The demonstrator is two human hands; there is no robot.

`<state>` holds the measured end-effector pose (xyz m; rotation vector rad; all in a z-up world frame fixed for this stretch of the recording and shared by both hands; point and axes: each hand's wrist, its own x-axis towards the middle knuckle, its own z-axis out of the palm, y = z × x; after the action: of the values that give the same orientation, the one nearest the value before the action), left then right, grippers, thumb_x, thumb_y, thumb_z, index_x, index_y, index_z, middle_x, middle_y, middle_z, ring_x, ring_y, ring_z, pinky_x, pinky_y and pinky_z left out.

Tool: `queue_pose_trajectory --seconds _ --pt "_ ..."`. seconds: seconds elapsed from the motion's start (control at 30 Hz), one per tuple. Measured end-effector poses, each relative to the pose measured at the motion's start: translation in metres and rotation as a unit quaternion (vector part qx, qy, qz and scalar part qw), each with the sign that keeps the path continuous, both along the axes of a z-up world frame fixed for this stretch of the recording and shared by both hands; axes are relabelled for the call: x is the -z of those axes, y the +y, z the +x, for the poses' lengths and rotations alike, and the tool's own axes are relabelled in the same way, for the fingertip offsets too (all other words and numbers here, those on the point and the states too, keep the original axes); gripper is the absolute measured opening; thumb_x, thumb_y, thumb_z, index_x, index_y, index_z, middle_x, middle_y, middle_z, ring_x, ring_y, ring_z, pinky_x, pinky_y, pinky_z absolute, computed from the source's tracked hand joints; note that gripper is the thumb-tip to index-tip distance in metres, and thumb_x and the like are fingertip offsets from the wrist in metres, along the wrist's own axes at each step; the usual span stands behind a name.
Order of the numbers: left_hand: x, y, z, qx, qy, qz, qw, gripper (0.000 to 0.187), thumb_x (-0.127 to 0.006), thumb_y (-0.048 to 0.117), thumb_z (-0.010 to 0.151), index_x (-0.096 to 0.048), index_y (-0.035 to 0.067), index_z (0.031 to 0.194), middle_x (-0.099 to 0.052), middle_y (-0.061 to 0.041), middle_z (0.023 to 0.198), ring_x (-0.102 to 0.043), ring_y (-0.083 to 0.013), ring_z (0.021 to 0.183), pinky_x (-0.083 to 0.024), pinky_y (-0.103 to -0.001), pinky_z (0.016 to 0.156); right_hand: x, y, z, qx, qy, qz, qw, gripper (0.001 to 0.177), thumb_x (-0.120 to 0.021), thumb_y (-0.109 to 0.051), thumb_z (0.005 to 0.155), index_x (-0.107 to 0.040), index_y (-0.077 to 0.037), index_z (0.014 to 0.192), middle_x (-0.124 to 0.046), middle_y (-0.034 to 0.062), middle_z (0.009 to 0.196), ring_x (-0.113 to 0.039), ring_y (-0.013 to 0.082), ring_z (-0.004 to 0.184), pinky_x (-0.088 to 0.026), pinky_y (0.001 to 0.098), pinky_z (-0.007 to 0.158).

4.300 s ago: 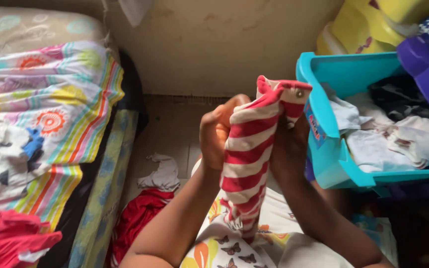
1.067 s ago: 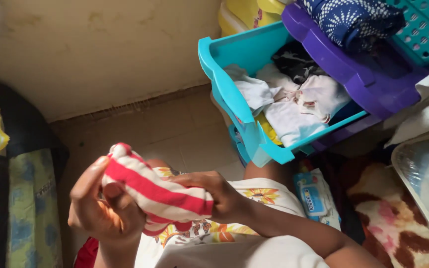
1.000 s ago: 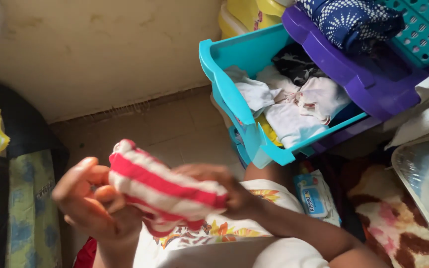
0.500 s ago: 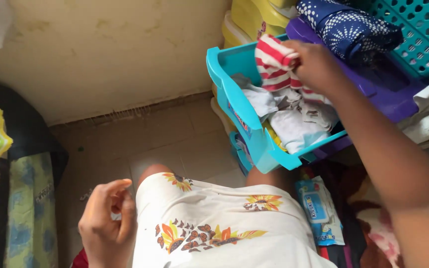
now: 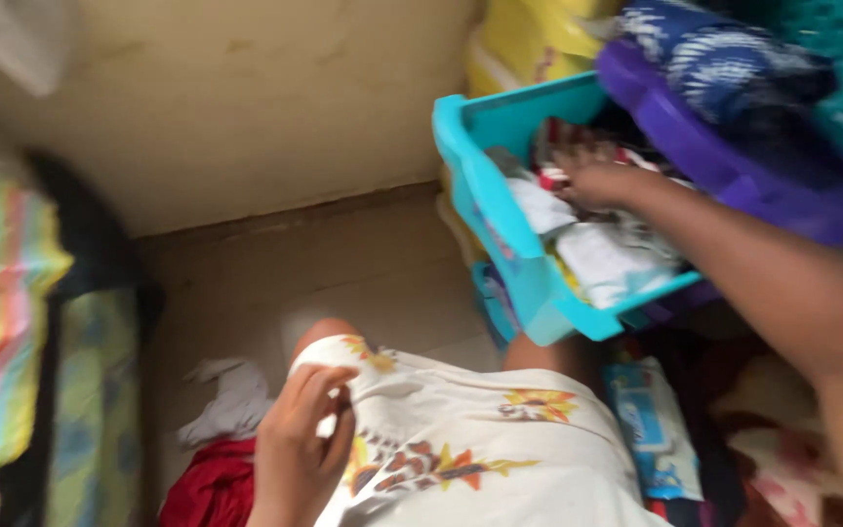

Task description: Fold laundry and organize it into a plastic drawer unit.

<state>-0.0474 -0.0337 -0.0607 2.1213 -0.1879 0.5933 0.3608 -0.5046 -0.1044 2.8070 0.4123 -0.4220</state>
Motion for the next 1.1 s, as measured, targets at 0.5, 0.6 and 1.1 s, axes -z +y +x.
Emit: queue_pose_trajectory --seconds 0.5,0.6,1.1 --pt "-0.018 0.011 -0.008 0.021 -0.025 -0.029 0.999 0.023 -0.068 -0.002 0.087 -0.064 0.008 0.107 -0.063 -0.005 0.095 -0.068 -0.0182 0.075 -0.055 -0.033 0.068 0.004 0.118 -0.023 -0.381 -0.233 0.234 0.863 0.045 -0.074 -0.023 0.088 -0.058 -0.014 0.128 -0.071 0.0133 0.119 -0.065 0.0327 0.107 -0.054 0.0387 0.104" --pt "-0.024 0.023 -0.006 0.008 -0.061 0.011 0.998 0.022 -0.069 -0.001 0.087 -0.064 0.008 0.107 -0.063 -0.005 0.098 -0.067 -0.0212 0.079 -0.053 -0.034 0.069 -0.161 0.231 -0.230 -0.340 -0.169 0.327 0.865 0.056 -0.072 -0.014 0.084 -0.063 -0.006 0.139 -0.069 0.0209 0.114 -0.069 0.0367 0.103 -0.055 0.0436 0.090" --pt "0.105 0.289 -0.056 -0.544 -0.055 0.204 0.812 0.055 -0.073 0.009 0.071 -0.061 -0.003 0.123 -0.040 -0.034 0.139 -0.040 -0.0513 0.132 -0.035 -0.054 0.111 -0.105 0.285 -0.292 -0.280 0.209 0.475 0.808 0.039 -0.070 -0.017 0.084 -0.067 -0.003 0.120 -0.071 0.0065 0.118 -0.070 0.0200 0.108 -0.060 0.0340 0.088"
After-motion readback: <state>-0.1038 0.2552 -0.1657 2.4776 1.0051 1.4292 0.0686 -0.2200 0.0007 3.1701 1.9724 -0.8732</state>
